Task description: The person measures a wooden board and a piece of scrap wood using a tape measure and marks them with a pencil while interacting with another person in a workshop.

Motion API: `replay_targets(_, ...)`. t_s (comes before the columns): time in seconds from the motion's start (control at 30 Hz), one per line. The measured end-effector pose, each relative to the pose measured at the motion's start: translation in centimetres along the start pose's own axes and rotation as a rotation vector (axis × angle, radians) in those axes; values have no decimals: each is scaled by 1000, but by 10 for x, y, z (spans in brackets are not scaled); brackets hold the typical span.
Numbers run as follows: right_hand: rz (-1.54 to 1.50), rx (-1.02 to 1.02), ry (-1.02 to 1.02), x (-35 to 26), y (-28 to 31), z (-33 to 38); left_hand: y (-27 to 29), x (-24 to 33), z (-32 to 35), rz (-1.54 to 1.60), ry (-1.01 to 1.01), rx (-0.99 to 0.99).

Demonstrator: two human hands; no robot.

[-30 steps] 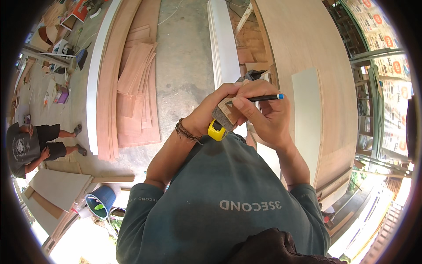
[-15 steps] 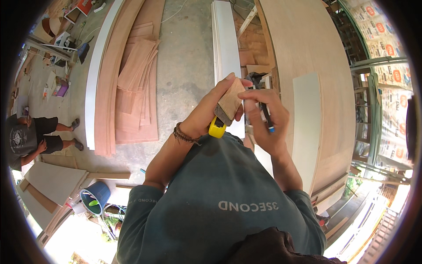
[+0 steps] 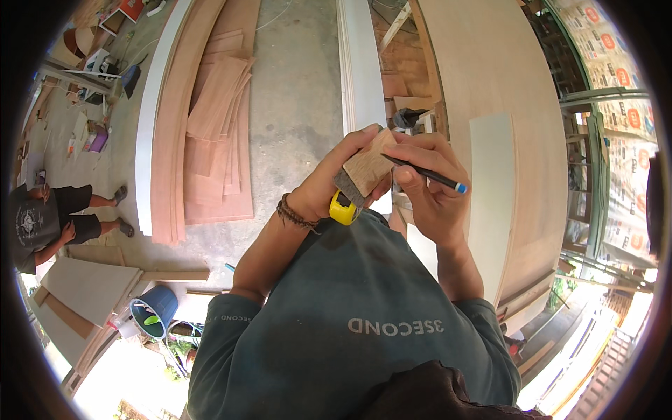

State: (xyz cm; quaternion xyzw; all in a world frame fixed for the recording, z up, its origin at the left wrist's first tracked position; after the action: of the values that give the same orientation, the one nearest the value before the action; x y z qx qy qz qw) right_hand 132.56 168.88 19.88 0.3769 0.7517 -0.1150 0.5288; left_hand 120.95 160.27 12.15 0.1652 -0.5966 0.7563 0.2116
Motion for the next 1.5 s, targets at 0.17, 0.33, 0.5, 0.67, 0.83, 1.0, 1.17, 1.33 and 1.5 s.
replay_targets(0.17, 260, 5, 80, -2, 5, 2, -1, 6, -3, 20, -36, 44)
replay_targets(0.33, -81, 122, -479, 31, -9, 11, 3, 12, -7, -407, -249, 324)
replay_targets(0.5, -86, 76, -538, 50, -23, 10, 23, 14, -8, -703, -314, 476)
replay_targets(0.67, -267, 91, -704, 59, -19, 12, 29, 20, -1, -565, -286, 505)
replay_targets(0.83, -354, 98, -772, 64, -22, 19, 33, 19, 0, -517, -274, 513)
replay_targets(1.0, -347, 120, -809, 64, -22, 18, 44, 12, -3, -484, -231, 484)
replay_targets(1.17, -398, 145, -827, 69, -28, 19, 62, 4, 5, -227, -357, 443)
replay_targets(1.33, -87, -45, -608, 55, -55, 13, 72, -6, 31, -114, -466, 563)
replay_targets(1.5, -29, -228, -450, 40, -88, 11, 92, -27, 60, -133, -587, 715)
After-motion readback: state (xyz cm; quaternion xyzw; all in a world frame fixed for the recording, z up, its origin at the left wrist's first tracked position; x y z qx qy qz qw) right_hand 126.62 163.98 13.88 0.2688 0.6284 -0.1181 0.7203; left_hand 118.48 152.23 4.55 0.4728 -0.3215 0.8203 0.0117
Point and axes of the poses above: each hand's wrist, its own z-axis away from the middle knuckle, its own y-axis out of the back of the hand, x = y × z, the point moved 4 cm from there along -z, towards the middle knuckle, and after that the axes turned 7 degrees about x, right-handed, at the moved point
